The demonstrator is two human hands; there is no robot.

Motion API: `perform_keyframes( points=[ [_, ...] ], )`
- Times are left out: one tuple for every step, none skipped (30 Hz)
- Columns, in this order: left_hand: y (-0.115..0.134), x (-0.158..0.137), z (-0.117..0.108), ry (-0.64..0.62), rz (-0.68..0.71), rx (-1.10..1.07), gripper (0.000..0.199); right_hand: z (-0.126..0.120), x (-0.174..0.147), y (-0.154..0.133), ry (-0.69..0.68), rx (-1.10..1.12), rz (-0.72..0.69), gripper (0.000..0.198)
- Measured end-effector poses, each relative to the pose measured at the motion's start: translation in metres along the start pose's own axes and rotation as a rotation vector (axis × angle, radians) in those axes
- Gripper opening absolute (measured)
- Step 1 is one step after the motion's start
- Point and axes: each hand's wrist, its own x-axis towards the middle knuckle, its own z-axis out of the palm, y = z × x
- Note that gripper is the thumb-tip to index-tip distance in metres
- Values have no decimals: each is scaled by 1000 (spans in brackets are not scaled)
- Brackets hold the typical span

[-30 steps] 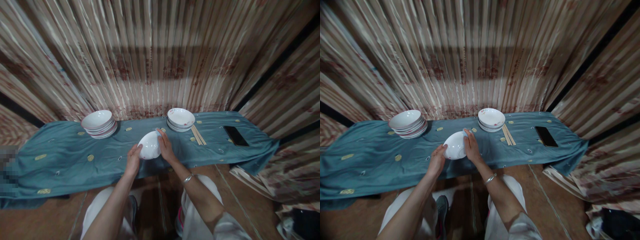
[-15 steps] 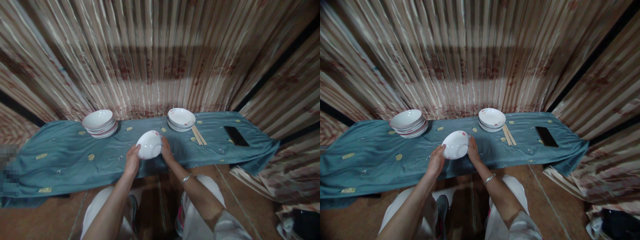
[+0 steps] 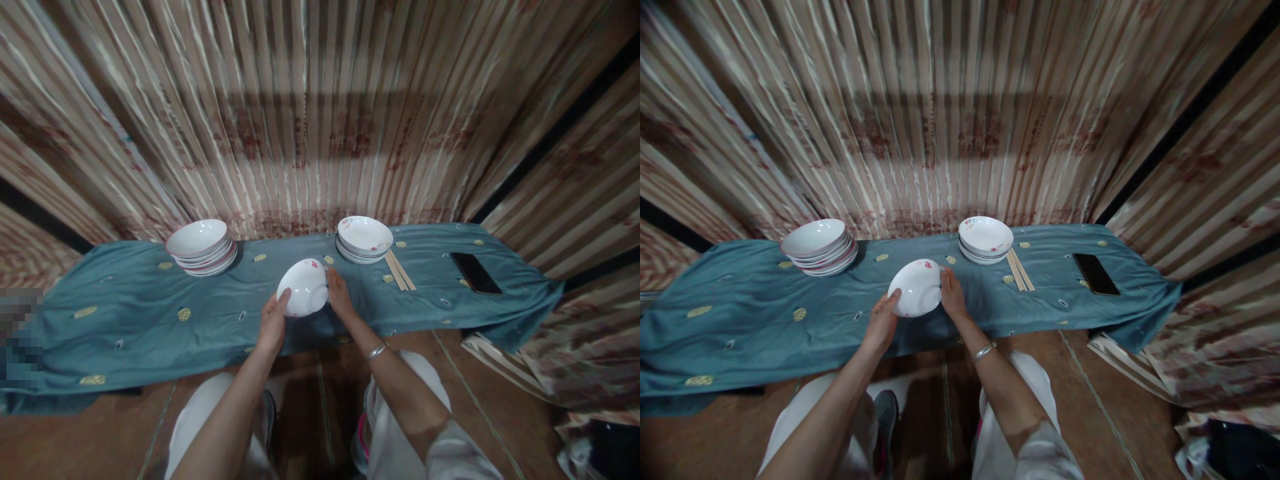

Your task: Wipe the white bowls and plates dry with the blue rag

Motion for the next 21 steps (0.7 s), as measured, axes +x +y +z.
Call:
perform_keyframes(
  points=[
    [-2,0,1,-5,-6,2,55,-3,3,-2,5,-8,-21,43],
    [-4,1,2,-17,-12,4,55,-7,6,-3,10,-16,-42,42],
    [-6,1,3,-33,-18,7,55,-10,9,-4,14,-25,-62,42],
    [-8,1,4,-48,-24,14,55,-13,11,-5,16,-33,-78,42],
    [-9,1,5,-65,-32,26,55,-17,13,-7,13,-43,-90,42],
    [-9,1,5,-79,-38,43,55,-20,15,-8,9,-56,-96,43],
    [-10,1,6,-93,-43,63,55,-23,17,-10,5,-73,-99,44],
    [-10,1,6,-108,-47,83,54,-27,18,-12,3,-93,-101,44],
    [-11,1,5,-122,-48,101,53,-30,19,-14,3,-113,-105,45],
    [-11,1,5,-135,-46,118,51,-32,20,-16,6,-131,-112,46],
    [-11,2,5,-146,-41,133,49,-35,20,-19,11,-147,-123,46],
    [-12,2,4,-157,-31,148,47,-36,20,-21,13,-161,-138,47],
    [-12,3,3,-169,-15,160,46,-38,20,-23,10,-175,-157,47],
    [-12,4,3,-182,7,170,44,-39,19,-26,3,-192,-177,47],
    [-11,6,2,-193,36,178,43,-39,18,-28,-6,-214,-197,48],
    [-11,7,2,-202,68,186,43,-39,17,-30,-16,-237,-218,48],
    [-10,9,1,-207,100,194,44,-39,16,-32,-23,-260,-239,49],
    [-9,11,1,-207,131,204,47,-38,14,-34,-25,-279,-260,49],
    [-7,12,0,-203,158,218,50,-37,12,-35,-26,-294,-282,49],
    [-6,14,0,-196,179,236,53,-36,10,-37,-26,-303,-307,49],
    [-4,15,0,-188,195,254,55,-35,8,-39,-30,-309,-331,48]
  ],
)
